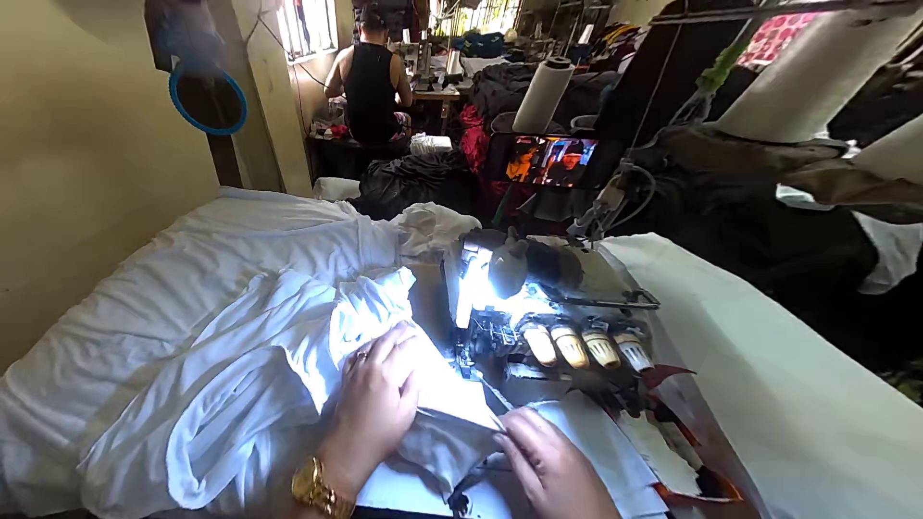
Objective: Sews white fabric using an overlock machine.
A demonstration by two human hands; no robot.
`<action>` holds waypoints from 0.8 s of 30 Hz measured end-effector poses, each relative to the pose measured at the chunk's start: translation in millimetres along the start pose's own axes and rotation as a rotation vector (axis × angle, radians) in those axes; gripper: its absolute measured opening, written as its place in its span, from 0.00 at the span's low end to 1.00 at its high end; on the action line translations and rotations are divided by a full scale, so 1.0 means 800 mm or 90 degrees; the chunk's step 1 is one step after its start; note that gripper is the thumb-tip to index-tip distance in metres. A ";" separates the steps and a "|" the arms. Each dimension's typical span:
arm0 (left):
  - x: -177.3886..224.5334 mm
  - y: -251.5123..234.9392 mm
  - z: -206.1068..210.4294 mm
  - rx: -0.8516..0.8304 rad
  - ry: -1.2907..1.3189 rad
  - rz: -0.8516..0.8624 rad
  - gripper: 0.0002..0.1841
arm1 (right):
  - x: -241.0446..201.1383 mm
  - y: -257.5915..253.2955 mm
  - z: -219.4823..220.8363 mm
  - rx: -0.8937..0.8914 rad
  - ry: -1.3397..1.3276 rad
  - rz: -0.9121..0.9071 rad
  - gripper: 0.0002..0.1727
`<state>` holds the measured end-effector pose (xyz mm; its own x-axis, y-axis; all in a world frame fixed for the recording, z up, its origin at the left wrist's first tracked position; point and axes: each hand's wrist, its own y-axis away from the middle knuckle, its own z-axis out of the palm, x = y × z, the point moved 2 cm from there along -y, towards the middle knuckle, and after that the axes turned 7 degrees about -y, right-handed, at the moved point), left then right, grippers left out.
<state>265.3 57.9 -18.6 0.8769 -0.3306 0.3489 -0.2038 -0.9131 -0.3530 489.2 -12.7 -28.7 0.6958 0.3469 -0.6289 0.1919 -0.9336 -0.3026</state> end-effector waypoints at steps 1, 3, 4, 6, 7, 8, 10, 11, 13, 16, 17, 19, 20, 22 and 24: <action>-0.004 -0.009 0.000 -0.013 0.004 -0.012 0.23 | 0.003 0.000 -0.003 0.013 0.008 0.002 0.11; -0.010 -0.023 0.001 -0.048 0.018 -0.038 0.23 | -0.001 0.000 -0.006 0.032 0.006 0.000 0.11; -0.013 -0.027 0.001 -0.054 0.033 -0.052 0.22 | -0.007 0.000 -0.007 0.039 -0.008 0.002 0.11; -0.013 -0.019 0.004 0.038 0.062 -0.059 0.19 | -0.025 -0.001 -0.008 0.051 -0.081 0.007 0.10; -0.009 -0.006 0.005 0.141 0.081 -0.043 0.16 | -0.034 0.000 -0.010 0.053 -0.149 0.016 0.08; -0.002 0.013 0.006 0.252 0.098 -0.010 0.14 | -0.043 0.000 -0.011 0.046 -0.226 0.025 0.07; 0.018 0.059 0.004 0.328 0.177 0.074 0.18 | -0.059 -0.004 -0.009 0.040 -0.383 0.035 0.11; 0.029 0.078 0.003 0.292 0.238 0.111 0.20 | -0.067 -0.007 -0.007 0.045 -0.435 0.038 0.13; 0.047 0.102 0.008 0.216 0.329 0.137 0.17 | -0.078 -0.012 0.002 0.072 -0.475 0.043 0.18; 0.045 0.097 0.003 0.177 0.422 0.076 0.09 | -0.078 -0.020 0.009 0.093 -0.468 0.031 0.23; 0.040 0.089 -0.005 0.177 0.465 0.063 0.08 | -0.077 -0.021 0.008 0.079 -0.467 0.036 0.23; 0.034 0.070 -0.033 0.199 0.475 0.059 0.08 | -0.074 -0.019 0.003 0.029 -0.471 0.051 0.23; 0.033 0.057 -0.046 0.209 0.415 0.080 0.08 | -0.073 -0.016 0.002 0.009 -0.475 0.058 0.22; 0.033 0.026 -0.055 0.236 0.198 0.143 0.10 | -0.071 -0.009 0.007 0.010 -0.457 0.059 0.21; 0.036 -0.008 -0.039 0.192 0.017 0.162 0.12 | -0.066 -0.004 0.016 0.045 -0.381 0.052 0.17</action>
<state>277.8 46.7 21.0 0.8026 -0.5467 0.2386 -0.2727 -0.6921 -0.6683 442.7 -26.9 -3.4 0.1926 0.2839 -0.9393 0.0930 -0.9582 -0.2705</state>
